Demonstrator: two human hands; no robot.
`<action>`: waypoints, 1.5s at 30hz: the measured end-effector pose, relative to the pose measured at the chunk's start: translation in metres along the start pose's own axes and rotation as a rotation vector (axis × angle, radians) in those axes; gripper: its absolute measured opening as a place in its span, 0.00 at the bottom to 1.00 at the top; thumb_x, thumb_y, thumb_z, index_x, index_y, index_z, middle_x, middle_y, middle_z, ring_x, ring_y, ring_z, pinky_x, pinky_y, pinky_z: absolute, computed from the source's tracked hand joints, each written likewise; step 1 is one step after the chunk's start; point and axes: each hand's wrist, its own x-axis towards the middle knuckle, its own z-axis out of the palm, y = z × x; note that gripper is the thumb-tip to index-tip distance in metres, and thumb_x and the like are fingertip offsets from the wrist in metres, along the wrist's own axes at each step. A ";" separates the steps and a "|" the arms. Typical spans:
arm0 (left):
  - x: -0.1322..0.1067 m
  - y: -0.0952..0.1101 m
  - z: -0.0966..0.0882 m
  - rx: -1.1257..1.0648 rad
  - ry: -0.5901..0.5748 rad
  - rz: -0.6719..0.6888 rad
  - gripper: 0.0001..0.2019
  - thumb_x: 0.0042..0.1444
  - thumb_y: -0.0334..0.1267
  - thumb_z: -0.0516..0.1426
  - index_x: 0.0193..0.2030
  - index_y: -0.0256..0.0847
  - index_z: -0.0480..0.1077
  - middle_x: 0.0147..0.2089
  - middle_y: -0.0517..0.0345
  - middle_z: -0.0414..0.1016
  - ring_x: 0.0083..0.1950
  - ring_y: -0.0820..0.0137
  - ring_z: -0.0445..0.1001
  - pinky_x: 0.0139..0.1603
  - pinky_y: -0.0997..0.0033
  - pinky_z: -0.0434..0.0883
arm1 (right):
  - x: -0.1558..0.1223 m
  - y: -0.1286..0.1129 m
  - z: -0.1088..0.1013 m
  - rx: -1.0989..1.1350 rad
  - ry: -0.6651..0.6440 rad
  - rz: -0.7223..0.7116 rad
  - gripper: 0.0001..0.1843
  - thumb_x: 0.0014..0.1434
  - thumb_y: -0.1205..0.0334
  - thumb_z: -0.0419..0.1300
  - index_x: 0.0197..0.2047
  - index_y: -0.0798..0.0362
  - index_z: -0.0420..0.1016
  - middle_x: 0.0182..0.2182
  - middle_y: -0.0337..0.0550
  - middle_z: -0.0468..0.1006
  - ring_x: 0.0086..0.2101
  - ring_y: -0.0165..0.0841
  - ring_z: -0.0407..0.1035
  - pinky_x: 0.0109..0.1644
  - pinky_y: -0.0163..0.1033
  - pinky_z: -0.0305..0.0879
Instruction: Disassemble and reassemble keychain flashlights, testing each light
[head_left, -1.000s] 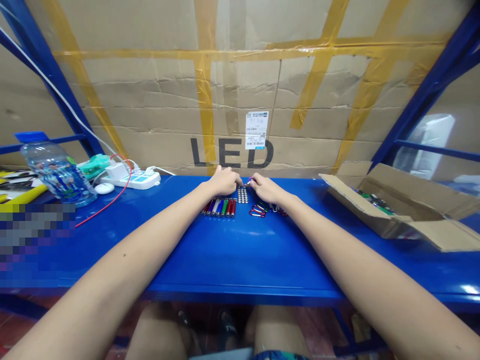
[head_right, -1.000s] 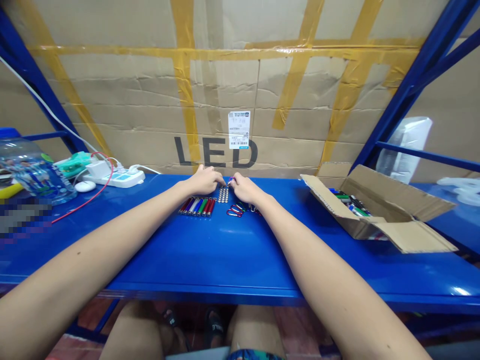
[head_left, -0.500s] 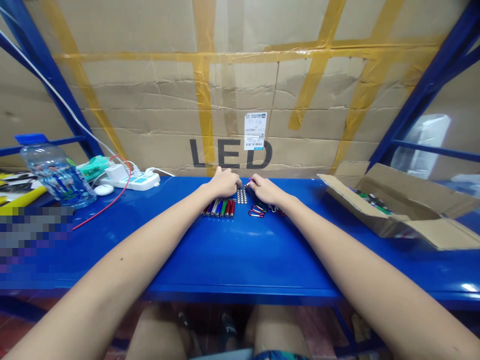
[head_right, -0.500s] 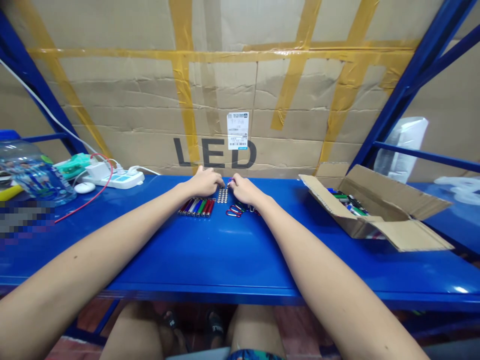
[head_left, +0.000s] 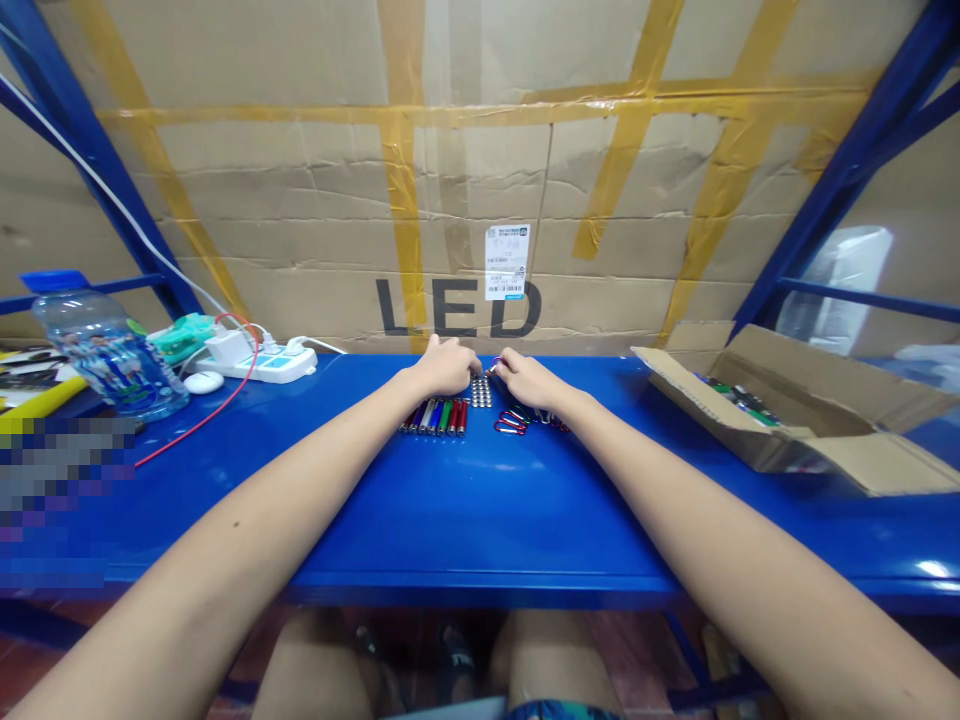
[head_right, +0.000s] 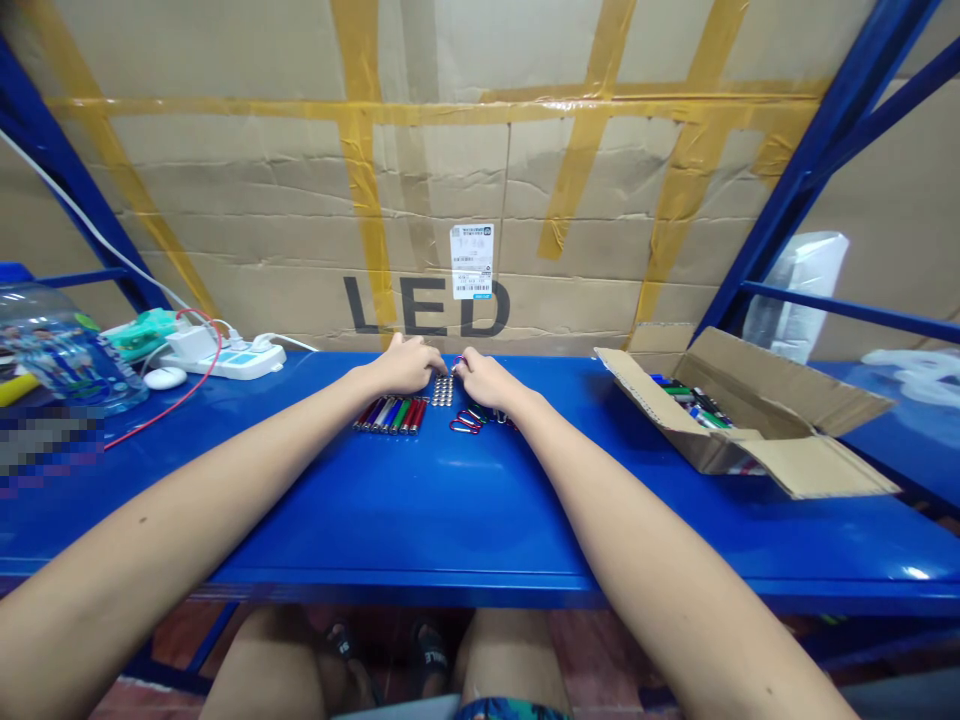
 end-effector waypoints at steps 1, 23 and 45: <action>0.000 0.000 0.000 0.001 0.001 0.001 0.23 0.56 0.27 0.48 0.49 0.48 0.79 0.53 0.51 0.80 0.56 0.52 0.66 0.60 0.41 0.54 | 0.000 0.000 0.000 0.001 -0.001 0.000 0.10 0.71 0.59 0.46 0.36 0.50 0.60 0.40 0.51 0.78 0.40 0.40 0.71 0.40 0.39 0.60; -0.003 -0.006 -0.002 -0.027 0.048 -0.002 0.23 0.59 0.27 0.46 0.51 0.45 0.78 0.56 0.52 0.77 0.59 0.52 0.67 0.61 0.37 0.56 | -0.004 -0.001 -0.001 0.105 0.090 -0.026 0.08 0.69 0.59 0.47 0.37 0.49 0.61 0.43 0.53 0.80 0.44 0.43 0.73 0.44 0.43 0.63; -0.082 -0.056 -0.030 -0.266 -0.221 -0.539 0.03 0.47 0.35 0.64 0.27 0.39 0.74 0.30 0.55 0.79 0.30 0.70 0.75 0.30 0.76 0.65 | -0.042 -0.024 -0.032 0.211 0.107 -0.033 0.07 0.68 0.63 0.49 0.37 0.51 0.65 0.39 0.47 0.83 0.41 0.39 0.73 0.45 0.43 0.63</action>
